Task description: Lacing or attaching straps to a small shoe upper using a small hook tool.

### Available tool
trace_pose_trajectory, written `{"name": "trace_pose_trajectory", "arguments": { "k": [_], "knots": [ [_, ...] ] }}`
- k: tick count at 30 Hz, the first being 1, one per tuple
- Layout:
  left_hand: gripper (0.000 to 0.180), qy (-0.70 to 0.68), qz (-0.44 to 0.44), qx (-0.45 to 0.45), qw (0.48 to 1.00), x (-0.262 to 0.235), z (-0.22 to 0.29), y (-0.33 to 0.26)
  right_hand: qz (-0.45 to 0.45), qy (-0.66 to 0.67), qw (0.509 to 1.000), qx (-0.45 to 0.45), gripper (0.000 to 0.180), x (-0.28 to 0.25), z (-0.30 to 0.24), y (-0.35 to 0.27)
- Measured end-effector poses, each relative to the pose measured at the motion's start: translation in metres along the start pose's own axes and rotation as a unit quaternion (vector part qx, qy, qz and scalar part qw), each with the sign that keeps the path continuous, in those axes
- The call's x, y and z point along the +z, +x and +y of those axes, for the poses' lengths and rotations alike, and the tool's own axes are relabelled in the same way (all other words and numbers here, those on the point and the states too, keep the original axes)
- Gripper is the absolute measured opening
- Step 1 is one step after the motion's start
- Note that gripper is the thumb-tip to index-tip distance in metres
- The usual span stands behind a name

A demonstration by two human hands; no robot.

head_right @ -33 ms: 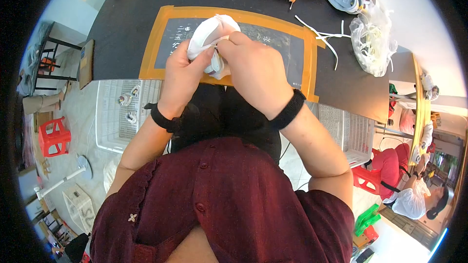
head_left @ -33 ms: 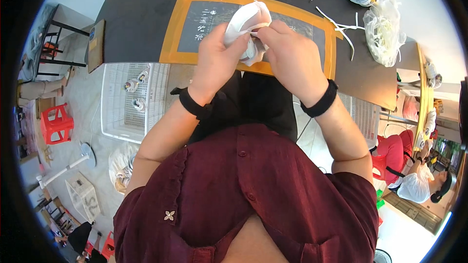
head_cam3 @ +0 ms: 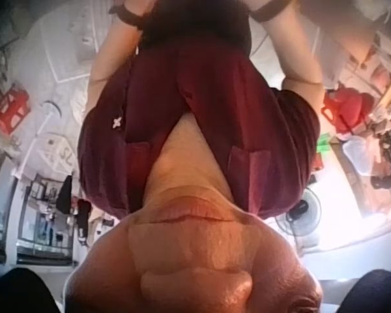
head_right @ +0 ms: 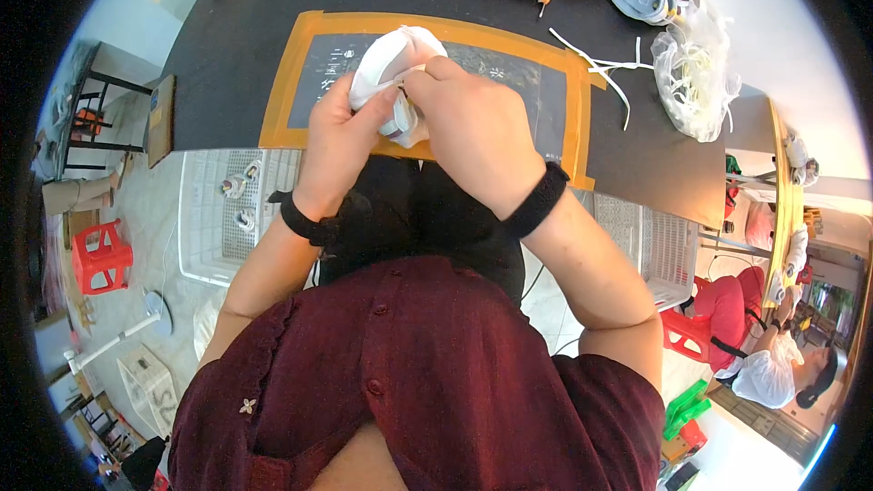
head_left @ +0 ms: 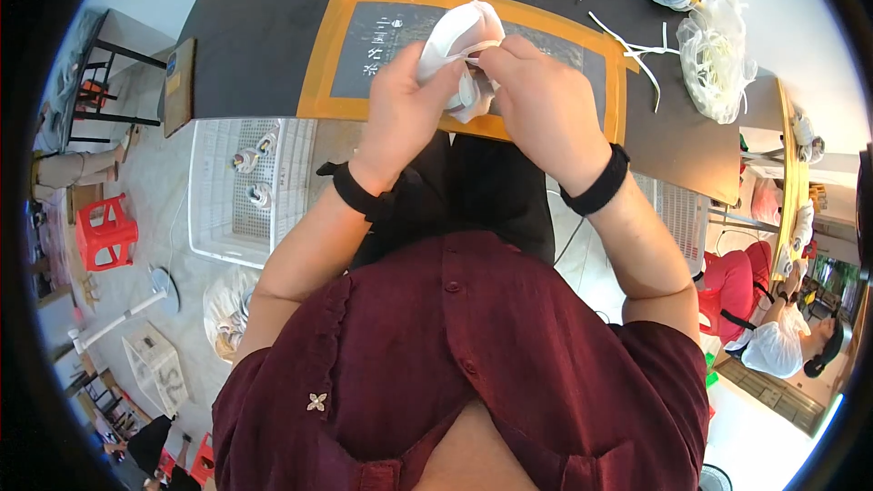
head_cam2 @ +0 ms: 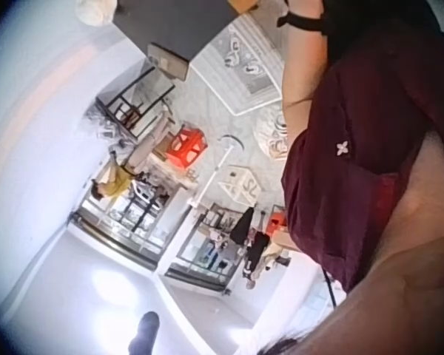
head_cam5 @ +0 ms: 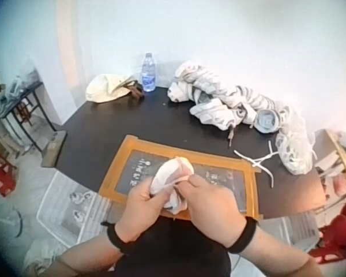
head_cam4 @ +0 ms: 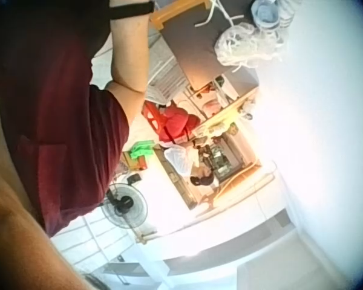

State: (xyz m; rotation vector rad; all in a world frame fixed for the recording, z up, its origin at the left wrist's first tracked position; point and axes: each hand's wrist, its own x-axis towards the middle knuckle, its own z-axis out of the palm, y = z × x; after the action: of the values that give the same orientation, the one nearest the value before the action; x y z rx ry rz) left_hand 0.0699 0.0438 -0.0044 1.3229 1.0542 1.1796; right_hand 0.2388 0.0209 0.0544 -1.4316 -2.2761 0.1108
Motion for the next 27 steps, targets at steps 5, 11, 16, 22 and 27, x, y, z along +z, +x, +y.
{"name": "trace_pose_trajectory", "arguments": {
  "k": [5, 11, 16, 22, 27],
  "knots": [
    [0.016, -0.057, -0.041, -0.064, 0.995, -0.010, 0.000, 0.002, -0.063, 0.034, 0.997, 0.005, 0.018, 0.010, 0.021, 0.019],
    [0.015, -0.116, -0.052, -0.117, 0.985, -0.018, -0.011, 0.008, -0.102, -0.014, 0.990, -0.100, 0.013, 0.021, 0.013, 0.040],
    [0.017, -0.135, -0.064, -0.148, 0.978, -0.025, -0.012, 0.014, -0.136, 0.049, 0.985, -0.093, 0.010, 0.030, 0.028, 0.054],
    [0.017, -0.101, -0.060, -0.201, 0.973, -0.024, 0.000, 0.018, -0.150, -0.046, 0.970, -0.186, 0.010, 0.032, 0.020, 0.049],
    [0.016, -0.095, -0.051, -0.204, 0.973, -0.021, -0.001, 0.018, -0.242, 0.119, 0.963, -0.013, 0.015, 0.036, 0.031, 0.063]
  ]
}}
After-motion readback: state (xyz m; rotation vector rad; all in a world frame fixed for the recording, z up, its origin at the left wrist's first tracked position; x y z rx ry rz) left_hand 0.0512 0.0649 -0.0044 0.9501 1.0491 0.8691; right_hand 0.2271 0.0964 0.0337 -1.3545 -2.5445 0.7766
